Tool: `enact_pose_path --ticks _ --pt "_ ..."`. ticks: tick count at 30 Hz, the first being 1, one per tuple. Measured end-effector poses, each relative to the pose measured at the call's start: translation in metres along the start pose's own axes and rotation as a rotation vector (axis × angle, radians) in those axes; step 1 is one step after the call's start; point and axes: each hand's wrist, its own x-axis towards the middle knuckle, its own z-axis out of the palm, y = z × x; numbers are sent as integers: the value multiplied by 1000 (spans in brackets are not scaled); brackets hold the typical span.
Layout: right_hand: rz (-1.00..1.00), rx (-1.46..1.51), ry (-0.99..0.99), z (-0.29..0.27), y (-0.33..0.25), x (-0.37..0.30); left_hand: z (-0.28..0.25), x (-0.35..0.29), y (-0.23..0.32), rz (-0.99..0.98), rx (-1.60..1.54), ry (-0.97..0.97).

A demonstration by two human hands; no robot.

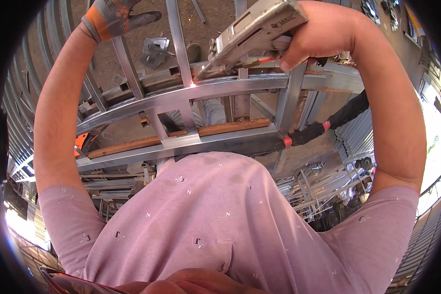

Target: The person welds a metal frame using a handheld welding torch. They move along the frame, applying welds at various joints and seams while sparks fly. The person adjusts their position and the torch angle to reach different sections of the frame.

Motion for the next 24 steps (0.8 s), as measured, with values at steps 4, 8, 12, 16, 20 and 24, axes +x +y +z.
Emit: enact_pose_path --ticks 4,8,12,16,20,24 --pt "2 -16 -1 -2 -4 0 -1 -1 2 -31 -19 -2" --pt "-11 -29 0 6 -8 3 1 -2 0 -8 -28 20" --pt "-23 -37 -2 7 -10 5 -1 -1 0 -20 -13 3" --pt "-31 -38 -1 11 -11 7 -2 -2 1 -22 -2 1" --pt "-33 -41 -1 13 -12 7 -2 -1 3 -31 -3 2" --pt "-38 -40 3 15 -12 9 -3 -2 3 -45 4 -10"
